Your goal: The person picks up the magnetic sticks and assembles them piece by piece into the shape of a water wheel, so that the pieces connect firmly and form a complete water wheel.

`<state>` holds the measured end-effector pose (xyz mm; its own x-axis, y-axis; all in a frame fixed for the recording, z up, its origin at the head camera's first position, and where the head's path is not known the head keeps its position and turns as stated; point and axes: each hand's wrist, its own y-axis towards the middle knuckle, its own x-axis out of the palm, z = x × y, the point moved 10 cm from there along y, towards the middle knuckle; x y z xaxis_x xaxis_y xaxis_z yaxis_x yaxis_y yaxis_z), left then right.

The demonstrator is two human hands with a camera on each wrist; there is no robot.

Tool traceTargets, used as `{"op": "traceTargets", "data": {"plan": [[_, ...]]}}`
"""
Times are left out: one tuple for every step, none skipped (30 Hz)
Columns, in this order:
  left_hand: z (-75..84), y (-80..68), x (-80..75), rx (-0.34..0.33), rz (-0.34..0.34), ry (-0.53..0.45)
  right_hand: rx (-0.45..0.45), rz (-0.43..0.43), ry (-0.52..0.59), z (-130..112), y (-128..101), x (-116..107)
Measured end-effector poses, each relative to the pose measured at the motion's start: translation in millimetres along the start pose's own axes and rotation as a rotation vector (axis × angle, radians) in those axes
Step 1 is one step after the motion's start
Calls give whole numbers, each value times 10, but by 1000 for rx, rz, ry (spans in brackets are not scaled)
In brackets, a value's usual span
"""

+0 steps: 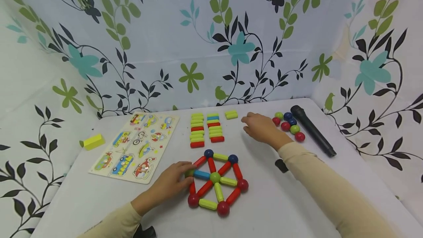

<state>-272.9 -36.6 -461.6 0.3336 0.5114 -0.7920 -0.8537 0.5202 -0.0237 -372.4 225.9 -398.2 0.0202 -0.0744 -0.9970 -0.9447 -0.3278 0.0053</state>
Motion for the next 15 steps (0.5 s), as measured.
{"op": "traceTargets", "data": {"plan": [[2, -13, 9, 1, -5, -3, 0, -6, -17, -8, 118, 60], [0, -25, 19, -1, -11, 0, 0, -11, -30, -14, 227, 127], [1, -39, 22, -3, -16, 1, -3, -16, -43, -24, 324, 192], [5, -51, 21, -2, -18, 6, -13, -15, -54, -41, 404, 241], [10, -61, 15, 3, -14, 17, -22, -14, -68, -53, 475, 288], [21, -68, 2, 12, -7, 29, -29, -9, -79, -63, 535, 313], [34, -75, -16, 22, 4, 40, -36, 1, -97, -73, 584, 324], [49, -80, -40, 29, 19, 54, -46, 14, -111, -75, 626, 327], [71, -88, -69, 42, 40, 72, -54, 26, -129, -76, 662, 321], [90, -98, -99, 52, 62, 89, -55, 35, -141, -72, 694, 313], [106, -112, -125, 60, 83, 107, -53, 37, -154, -59, 727, 316], [122, -131, -148, 66, 101, 119, -49, 37, -163, -48, 753, 317], [138, -150, -167, 73, 117, 133, -48, 33, -169, -38, 777, 323], [153, -171, -181, 78, 127, 147, -47, 26, -173, -31, 796, 333], [168, -194, -190, 84, 131, 157, -46, 14, -180, -25, 814, 351]]}}
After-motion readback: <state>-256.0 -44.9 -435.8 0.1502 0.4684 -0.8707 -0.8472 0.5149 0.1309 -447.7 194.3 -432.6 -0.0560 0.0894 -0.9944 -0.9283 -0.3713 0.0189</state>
